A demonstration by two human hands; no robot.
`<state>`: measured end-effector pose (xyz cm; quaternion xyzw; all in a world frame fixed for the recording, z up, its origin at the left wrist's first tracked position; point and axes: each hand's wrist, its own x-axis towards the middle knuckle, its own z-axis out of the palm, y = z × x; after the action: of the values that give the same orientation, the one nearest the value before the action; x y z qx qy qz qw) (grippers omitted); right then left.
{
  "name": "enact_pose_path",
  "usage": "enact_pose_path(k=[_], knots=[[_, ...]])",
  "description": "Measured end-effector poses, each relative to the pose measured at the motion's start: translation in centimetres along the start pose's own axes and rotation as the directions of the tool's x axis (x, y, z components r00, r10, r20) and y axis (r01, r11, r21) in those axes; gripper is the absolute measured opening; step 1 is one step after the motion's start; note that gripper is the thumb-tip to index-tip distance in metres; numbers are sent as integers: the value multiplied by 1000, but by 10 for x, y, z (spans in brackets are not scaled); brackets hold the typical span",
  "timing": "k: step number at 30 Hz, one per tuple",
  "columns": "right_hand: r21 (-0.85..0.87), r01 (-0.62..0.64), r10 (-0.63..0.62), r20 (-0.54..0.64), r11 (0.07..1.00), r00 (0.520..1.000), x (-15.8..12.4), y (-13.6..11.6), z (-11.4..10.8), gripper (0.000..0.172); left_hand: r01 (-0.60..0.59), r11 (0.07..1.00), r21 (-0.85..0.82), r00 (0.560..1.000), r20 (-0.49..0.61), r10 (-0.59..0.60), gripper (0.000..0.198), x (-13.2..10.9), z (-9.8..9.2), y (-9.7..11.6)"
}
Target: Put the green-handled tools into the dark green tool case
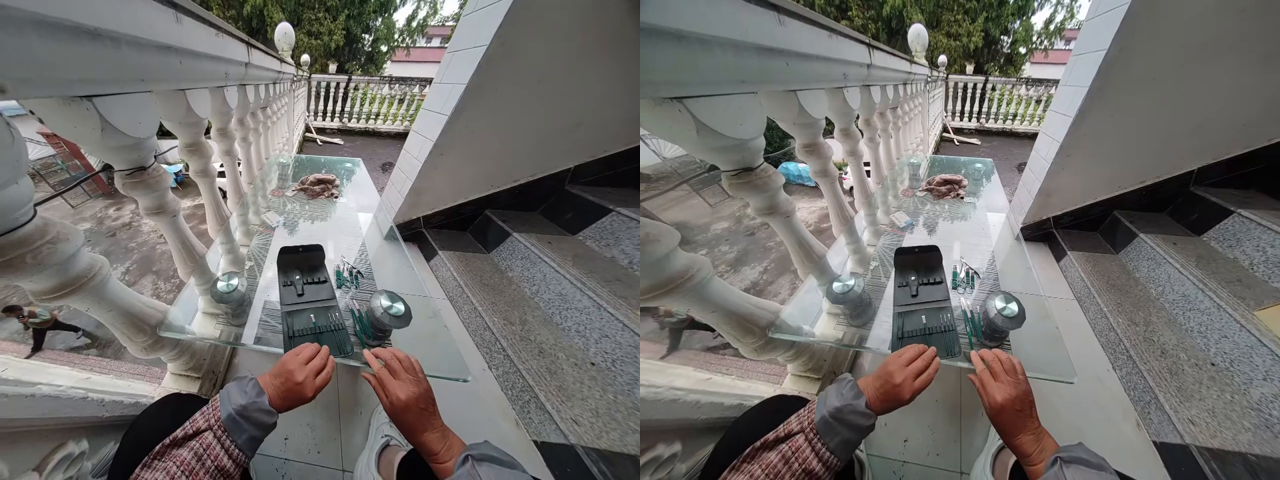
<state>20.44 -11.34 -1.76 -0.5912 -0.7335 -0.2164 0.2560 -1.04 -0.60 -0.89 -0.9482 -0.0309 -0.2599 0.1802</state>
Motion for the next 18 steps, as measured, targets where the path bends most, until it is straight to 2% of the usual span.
enact_pose_path(k=[4, 9, 14, 18], knots=[[-8, 31, -31, -36, 999, 999, 0, -1, -2, 20, -15, 1000, 9, 999, 33, 14, 21, 0, 0, 0], [0, 66, -66, -57, 998, 996, 1, 5, -10, 23, -1, 1000, -28, 1000, 6, 1, 20, 2, -1, -1], [116, 58, -35, -197, 992, 980, 11, 4, -23, 38, 5, 999, -37, 1000, 20, -5, 20, 3, -3, -1], [224, 139, -94, -197, 965, 976, 24, -11, -19, 39, 7, 1000, -28, 1000, 12, -7, 22, 4, -6, 0]])
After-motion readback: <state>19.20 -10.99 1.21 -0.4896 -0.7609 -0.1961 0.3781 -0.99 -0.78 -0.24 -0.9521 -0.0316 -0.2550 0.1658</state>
